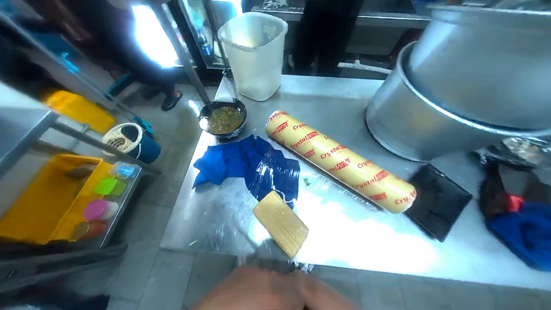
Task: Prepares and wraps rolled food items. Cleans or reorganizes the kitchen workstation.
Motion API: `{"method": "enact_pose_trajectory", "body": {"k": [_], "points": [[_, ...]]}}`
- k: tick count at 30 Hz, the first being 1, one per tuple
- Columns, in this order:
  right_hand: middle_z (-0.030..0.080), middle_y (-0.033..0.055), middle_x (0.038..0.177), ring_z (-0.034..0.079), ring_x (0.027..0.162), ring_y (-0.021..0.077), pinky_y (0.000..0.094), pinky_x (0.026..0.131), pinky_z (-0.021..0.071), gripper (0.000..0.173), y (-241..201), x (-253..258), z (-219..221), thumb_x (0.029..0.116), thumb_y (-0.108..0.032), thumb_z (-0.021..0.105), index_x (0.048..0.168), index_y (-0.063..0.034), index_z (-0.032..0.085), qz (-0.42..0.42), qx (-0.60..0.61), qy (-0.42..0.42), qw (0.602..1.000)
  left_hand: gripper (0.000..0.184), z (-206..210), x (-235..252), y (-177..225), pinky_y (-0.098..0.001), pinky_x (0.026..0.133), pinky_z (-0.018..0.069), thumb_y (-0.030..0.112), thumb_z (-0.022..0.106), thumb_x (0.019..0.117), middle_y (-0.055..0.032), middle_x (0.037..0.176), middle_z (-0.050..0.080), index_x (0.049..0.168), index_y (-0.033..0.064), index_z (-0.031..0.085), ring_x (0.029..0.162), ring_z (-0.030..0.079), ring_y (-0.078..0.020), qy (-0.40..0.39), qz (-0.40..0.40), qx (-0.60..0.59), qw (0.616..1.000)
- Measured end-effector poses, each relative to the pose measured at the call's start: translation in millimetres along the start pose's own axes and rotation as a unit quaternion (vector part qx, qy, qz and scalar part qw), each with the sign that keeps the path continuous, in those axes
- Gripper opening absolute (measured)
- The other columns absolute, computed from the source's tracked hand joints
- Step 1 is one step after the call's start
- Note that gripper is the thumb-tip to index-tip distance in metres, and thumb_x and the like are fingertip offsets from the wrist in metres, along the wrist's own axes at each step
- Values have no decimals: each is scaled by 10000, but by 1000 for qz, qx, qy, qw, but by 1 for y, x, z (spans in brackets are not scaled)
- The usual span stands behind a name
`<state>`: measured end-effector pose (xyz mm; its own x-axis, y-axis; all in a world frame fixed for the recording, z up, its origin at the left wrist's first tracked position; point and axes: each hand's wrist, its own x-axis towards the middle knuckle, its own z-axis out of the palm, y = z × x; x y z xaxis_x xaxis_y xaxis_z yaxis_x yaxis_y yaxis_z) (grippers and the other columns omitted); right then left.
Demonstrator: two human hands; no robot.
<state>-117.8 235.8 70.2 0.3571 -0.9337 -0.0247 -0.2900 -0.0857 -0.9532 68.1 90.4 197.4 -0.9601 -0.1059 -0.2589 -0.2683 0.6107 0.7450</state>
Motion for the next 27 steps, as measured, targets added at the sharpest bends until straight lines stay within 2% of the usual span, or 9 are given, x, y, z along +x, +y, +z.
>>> {"method": "enact_pose_trajectory", "body": {"k": [4, 7, 9, 11, 13, 16, 20, 23, 27], "points": [[707, 72, 1007, 688, 887, 128, 340, 780, 605, 205, 19, -19, 6, 1022, -183, 580, 995, -48, 733, 108, 37, 297, 948, 310, -46, 133, 0, -541, 797, 557, 236, 465, 1081, -131, 870, 705, 1083, 60, 720, 853, 694, -291, -31, 13, 35, 999], [718, 77, 912, 710, 725, 193, 365, 604, 623, 252, 27, -17, -13, 1068, -196, 453, 1016, -35, 639, 238, 210, 417, 852, 288, -49, 230, -41, -530, 873, 569, 237, 557, 1042, -140, 1001, 724, 1216, 62, 705, 937, 700, -277, 111, 35, -4, 993], [706, 92, 930, 703, 727, 208, 371, 615, 619, 225, 34, -15, -13, 1044, -214, 502, 1123, -31, 608, 263, 218, 475, 811, 438, -46, 256, -65, -595, 1100, 430, 319, 652, 987, -105, 1395, 595, 1393, 155, 624, 1329, 520, -315, 159, 29, 36, 986], [708, 44, 1047, 695, 859, 139, 337, 720, 613, 421, 36, -15, 2, 968, -313, 659, 1302, -59, 620, 270, 58, 454, 847, 498, -53, 234, -75, -676, 1202, 219, 400, 646, 980, -51, 1628, 386, 1442, 222, 594, 1546, 228, -351, 196, 44, 112, 973], [696, 60, 1213, 667, 1095, 193, 429, 911, 586, 622, 36, -12, 24, 890, -517, 729, 1356, -114, 643, 298, -104, 379, 870, 406, -57, 183, -101, -639, 1187, 264, 416, 559, 1015, -20, 1592, 448, 1352, 214, 662, 1525, 295, -312, 267, 56, 173, 946], [689, 55, 1172, 629, 1138, 278, 535, 903, 534, 396, 57, -9, 50, 914, -543, 664, 1109, -212, 760, 323, -193, 339, 862, 503, -45, 103, -185, -631, 1177, 326, 566, 567, 962, -54, 1481, 556, 1262, 188, 707, 1457, 409, -316, 278, -3, 137, 951], [698, 52, 1107, 620, 1157, 233, 482, 979, 519, 311, 75, -18, 62, 1018, -356, 548, 885, -139, 727, 270, -109, 442, 848, 393, -18, 35, -261, -740, 1146, 196, 640, 632, 885, -120, 1687, 257, 1161, 372, 717, 1554, 118, -464, 158, 1, 154, 975], [667, 67, 1071, 619, 1119, 172, 379, 960, 537, 269, 72, -26, 70, 1026, -262, 547, 845, -93, 654, 236, 19, 508, 828, 304, -29, 35, -273, -664, 1182, 226, 496, 523, 1016, -51, 1629, 393, 952, 299, 746, 1551, 215, -365, 171, 10, 74, 982], [649, 17, 962, 606, 876, 92, 289, 759, 519, 222, 65, -37, 87, 1011, -154, 518, 818, -102, 613, 305, 136, 575, 747, 325, -49, 29, -278, -392, 958, 587, 315, 476, 1058, -44, 1196, 711, 1049, 81, 701, 1122, 677, -161, 163, -42, -100, 981]]}}
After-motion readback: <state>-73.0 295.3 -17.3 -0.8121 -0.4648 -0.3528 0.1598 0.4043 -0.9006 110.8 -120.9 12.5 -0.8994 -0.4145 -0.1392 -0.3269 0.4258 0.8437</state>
